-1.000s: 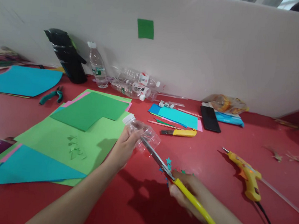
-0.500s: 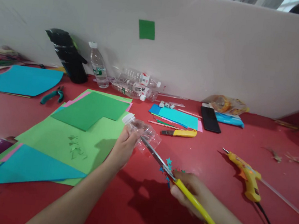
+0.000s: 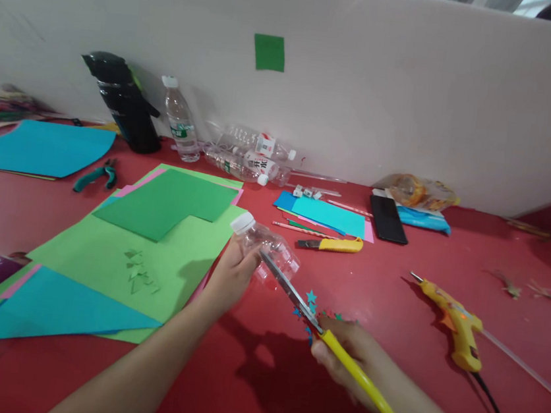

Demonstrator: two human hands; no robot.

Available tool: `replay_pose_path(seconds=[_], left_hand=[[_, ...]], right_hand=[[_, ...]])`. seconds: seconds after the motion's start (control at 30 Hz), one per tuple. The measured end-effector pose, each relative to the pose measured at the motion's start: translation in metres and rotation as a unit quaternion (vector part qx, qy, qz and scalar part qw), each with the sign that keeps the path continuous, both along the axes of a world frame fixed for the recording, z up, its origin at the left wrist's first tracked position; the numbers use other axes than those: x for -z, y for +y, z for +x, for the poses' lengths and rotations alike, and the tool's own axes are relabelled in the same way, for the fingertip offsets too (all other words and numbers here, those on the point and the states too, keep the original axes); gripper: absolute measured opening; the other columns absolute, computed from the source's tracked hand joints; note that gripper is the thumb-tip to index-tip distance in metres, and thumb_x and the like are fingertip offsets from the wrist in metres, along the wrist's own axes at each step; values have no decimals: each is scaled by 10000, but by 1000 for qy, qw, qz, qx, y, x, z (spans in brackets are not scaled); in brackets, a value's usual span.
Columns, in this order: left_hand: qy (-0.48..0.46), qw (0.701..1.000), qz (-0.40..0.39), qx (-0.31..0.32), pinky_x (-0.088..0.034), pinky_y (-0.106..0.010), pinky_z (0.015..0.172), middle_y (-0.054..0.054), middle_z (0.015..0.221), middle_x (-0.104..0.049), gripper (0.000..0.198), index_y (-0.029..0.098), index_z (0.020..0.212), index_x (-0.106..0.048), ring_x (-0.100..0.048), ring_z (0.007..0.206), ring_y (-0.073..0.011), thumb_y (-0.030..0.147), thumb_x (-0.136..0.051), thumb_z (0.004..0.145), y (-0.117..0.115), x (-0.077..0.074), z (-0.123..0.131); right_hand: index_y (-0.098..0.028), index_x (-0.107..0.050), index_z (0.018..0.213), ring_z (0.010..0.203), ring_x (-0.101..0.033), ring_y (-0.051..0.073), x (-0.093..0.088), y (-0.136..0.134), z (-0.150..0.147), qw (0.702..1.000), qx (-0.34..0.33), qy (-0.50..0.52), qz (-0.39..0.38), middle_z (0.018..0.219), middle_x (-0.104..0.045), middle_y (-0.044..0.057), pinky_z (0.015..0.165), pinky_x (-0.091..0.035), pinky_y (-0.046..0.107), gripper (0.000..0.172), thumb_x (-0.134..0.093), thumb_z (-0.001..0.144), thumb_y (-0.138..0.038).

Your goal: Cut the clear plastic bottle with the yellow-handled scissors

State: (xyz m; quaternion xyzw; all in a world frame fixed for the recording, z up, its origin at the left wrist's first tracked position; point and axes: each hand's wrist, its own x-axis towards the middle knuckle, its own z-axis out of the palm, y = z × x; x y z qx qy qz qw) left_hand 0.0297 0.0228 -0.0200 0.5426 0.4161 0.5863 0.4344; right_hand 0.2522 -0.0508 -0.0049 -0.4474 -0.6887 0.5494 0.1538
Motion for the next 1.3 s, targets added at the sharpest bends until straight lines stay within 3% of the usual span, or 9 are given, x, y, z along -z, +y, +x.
replay_pose_path(seconds=[0.23,0.53,0.73,1.1,1.3], left_hand=[[10,1000,9,4,-479,-340,889,-49,936,-686,97,179,902,-610,-636,901,-189,237,-541,866,-1,-3,0],[64,997,18,27,-461,-344,895,-68,1007,-657,134,177,983,-584,-607,926,-184,255,-524,892,2,8,-1],[41,999,10,32,-455,-350,920,-76,1047,-645,162,187,1012,-570,-605,959,-189,306,-545,903,1,11,1],[53,998,6,15,-456,-337,880,-57,974,-649,122,194,976,-558,-597,895,-179,271,-552,881,0,6,2],[101,995,9,8,-439,-355,903,-61,955,-644,107,188,965,-559,-594,899,-187,236,-544,871,1,7,1]], right_hand=[[-244,-300,658,493,-233,88,-3,1,-3,1000,14,-7,27,577,-258,-81,443,-174,251,551,-430,885,-728],[-236,-350,736,471,-278,79,0,4,3,999,-24,8,-22,569,-309,-89,429,-208,230,562,-344,892,-775],[-240,-349,718,428,-304,69,2,2,1,1000,3,-1,-30,546,-326,-93,402,-225,221,564,-364,883,-778],[-243,-335,663,444,-257,70,0,2,-2,999,34,6,-24,544,-286,-93,399,-197,227,541,-506,860,-716],[-238,-345,691,432,-330,70,4,5,0,1000,12,-28,1,560,-342,-78,404,-234,218,501,-458,901,-679]])
